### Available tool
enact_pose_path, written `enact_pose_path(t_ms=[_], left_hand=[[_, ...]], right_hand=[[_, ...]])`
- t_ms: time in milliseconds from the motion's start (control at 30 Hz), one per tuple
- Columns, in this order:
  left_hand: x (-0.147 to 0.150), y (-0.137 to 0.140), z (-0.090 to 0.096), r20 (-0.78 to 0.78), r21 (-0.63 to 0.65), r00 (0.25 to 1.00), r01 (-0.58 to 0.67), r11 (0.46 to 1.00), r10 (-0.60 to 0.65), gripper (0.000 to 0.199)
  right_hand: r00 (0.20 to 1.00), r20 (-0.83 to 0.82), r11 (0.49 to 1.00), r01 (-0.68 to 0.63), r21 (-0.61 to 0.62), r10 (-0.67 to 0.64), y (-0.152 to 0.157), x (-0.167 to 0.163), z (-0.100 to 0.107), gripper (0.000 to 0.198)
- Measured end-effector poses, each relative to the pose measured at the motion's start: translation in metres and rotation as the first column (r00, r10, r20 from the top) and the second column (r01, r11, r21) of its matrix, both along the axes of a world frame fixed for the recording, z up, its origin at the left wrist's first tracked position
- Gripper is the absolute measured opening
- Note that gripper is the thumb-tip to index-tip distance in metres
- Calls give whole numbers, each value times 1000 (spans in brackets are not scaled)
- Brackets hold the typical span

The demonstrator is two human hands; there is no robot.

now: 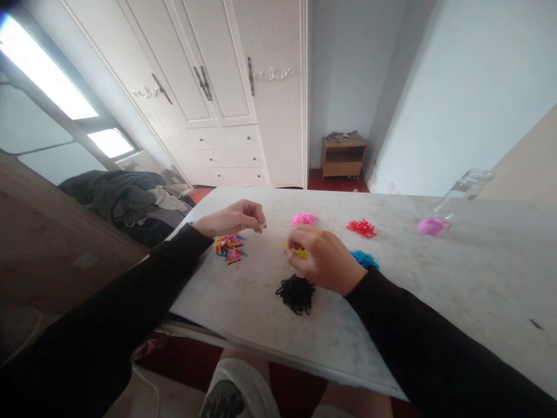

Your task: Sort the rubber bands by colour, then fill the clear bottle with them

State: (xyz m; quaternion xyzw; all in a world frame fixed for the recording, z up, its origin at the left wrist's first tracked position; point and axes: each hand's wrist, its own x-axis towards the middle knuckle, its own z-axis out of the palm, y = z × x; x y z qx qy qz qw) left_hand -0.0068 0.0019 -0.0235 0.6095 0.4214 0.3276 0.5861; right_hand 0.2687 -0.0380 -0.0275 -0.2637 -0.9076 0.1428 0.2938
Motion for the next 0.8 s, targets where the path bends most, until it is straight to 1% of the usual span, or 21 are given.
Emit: enact_pose_path(t_ms=[67, 167, 233, 300, 400, 500, 600, 733, 800], left_hand=[[25, -3, 0, 104, -30, 994, 33, 999, -30, 15], [59, -6, -2, 248, -64, 969, 32, 997, -15, 19], [75, -6, -4, 307, -97, 952, 41, 994, -10, 22], [84, -7, -8, 346, -91, 938, 24, 996, 9, 25], [85, -7, -14, 366, -47, 930, -29, 998, 44, 26], [76, -8, -18, 306, 12, 952, -31, 999, 26, 22], [65, -7, -17, 249, 74, 969, -24, 997, 4, 17], [55, -4, -15, 229, 153, 972, -86, 985, 49, 13], [52, -3, -14, 219, 177, 974, -95, 980, 55, 13]], right_hand=[[997, -49, 997, 52, -48, -55, 3, -1, -3, 15], [983, -141, 986, 97, -132, -116, 8, 0, -5, 17], [971, -191, 978, 108, -178, -142, 10, 1, -5, 17], [961, -225, 973, 118, -200, -163, 12, 3, -4, 13], [954, -246, 972, 121, -201, -169, 12, 4, -3, 8], [960, -231, 977, 116, -182, -157, 10, 3, -4, 8], [970, -198, 981, 113, -159, -144, 8, 1, -5, 8], [974, -162, 980, 134, -147, -157, 7, 0, -6, 9], [971, -165, 978, 150, -142, -173, 8, 0, -5, 10]])
